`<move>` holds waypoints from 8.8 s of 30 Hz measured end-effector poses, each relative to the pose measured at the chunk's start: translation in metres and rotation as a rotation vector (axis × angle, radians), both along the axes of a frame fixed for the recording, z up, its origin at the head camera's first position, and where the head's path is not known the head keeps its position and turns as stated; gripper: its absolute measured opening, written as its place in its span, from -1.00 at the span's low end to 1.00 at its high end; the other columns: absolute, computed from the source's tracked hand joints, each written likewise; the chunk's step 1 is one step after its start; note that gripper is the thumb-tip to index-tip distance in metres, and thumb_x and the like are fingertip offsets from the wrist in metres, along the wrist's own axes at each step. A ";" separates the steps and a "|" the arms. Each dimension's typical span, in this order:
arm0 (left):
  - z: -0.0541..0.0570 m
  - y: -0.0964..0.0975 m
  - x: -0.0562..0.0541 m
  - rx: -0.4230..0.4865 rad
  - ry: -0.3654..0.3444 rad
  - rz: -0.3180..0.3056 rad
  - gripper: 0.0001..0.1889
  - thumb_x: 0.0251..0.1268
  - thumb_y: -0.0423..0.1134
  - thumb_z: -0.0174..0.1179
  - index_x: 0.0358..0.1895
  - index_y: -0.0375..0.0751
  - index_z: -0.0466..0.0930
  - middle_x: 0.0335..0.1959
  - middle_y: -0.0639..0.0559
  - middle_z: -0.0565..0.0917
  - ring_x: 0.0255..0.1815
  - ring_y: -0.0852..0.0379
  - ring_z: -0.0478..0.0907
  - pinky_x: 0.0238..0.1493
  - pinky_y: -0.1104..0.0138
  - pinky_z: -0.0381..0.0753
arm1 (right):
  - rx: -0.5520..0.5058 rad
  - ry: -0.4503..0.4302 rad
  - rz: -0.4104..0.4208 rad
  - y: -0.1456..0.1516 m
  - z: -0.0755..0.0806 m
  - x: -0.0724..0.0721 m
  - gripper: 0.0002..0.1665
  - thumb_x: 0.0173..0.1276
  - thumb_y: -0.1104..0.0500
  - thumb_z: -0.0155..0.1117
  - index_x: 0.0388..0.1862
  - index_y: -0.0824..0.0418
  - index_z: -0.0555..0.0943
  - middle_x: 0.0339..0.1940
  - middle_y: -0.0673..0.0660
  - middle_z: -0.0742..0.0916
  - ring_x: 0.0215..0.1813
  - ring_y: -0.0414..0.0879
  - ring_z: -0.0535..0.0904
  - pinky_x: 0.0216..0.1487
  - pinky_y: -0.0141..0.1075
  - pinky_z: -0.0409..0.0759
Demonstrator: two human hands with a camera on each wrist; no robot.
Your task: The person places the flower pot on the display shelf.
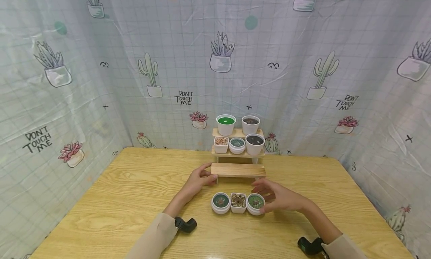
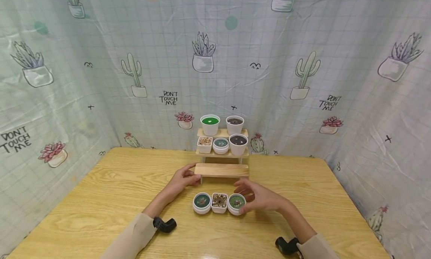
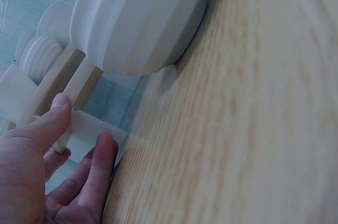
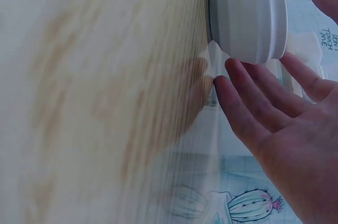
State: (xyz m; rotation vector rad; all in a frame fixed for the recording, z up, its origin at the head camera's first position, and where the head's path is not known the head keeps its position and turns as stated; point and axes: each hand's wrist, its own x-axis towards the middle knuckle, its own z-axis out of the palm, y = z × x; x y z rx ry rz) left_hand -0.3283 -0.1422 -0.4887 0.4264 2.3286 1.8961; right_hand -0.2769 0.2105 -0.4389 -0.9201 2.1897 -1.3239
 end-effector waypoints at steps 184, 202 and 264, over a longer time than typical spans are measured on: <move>0.001 0.001 -0.001 0.000 -0.018 -0.001 -0.22 0.44 -0.07 0.34 0.60 -0.19 0.20 -0.03 -0.19 0.73 -0.13 0.02 0.80 0.13 0.20 0.75 | 0.003 0.177 -0.321 -0.108 0.044 -0.054 -0.25 0.20 0.18 0.58 0.35 0.30 0.52 0.22 0.28 0.69 0.19 0.13 0.64 0.29 -0.06 0.63; 0.002 0.001 -0.001 0.031 -0.019 -0.003 -0.25 0.47 -0.14 0.31 0.59 -0.25 0.20 -0.04 -0.18 0.72 -0.11 -0.01 0.80 0.07 0.18 0.78 | 0.018 0.164 -0.307 -0.122 0.044 -0.058 -0.29 0.26 0.16 0.55 0.36 0.27 0.51 0.23 0.24 0.67 0.21 0.10 0.62 0.31 -0.09 0.60; 0.000 0.001 -0.001 0.039 0.002 0.006 -0.29 0.46 -0.17 0.32 0.57 -0.21 0.26 -0.05 -0.19 0.73 -0.09 -0.02 0.79 0.05 0.27 0.74 | 0.023 0.261 -0.375 -0.129 0.038 -0.051 -0.27 0.25 0.28 0.56 0.36 0.35 0.46 0.26 0.31 0.67 0.26 0.17 0.66 0.33 0.02 0.63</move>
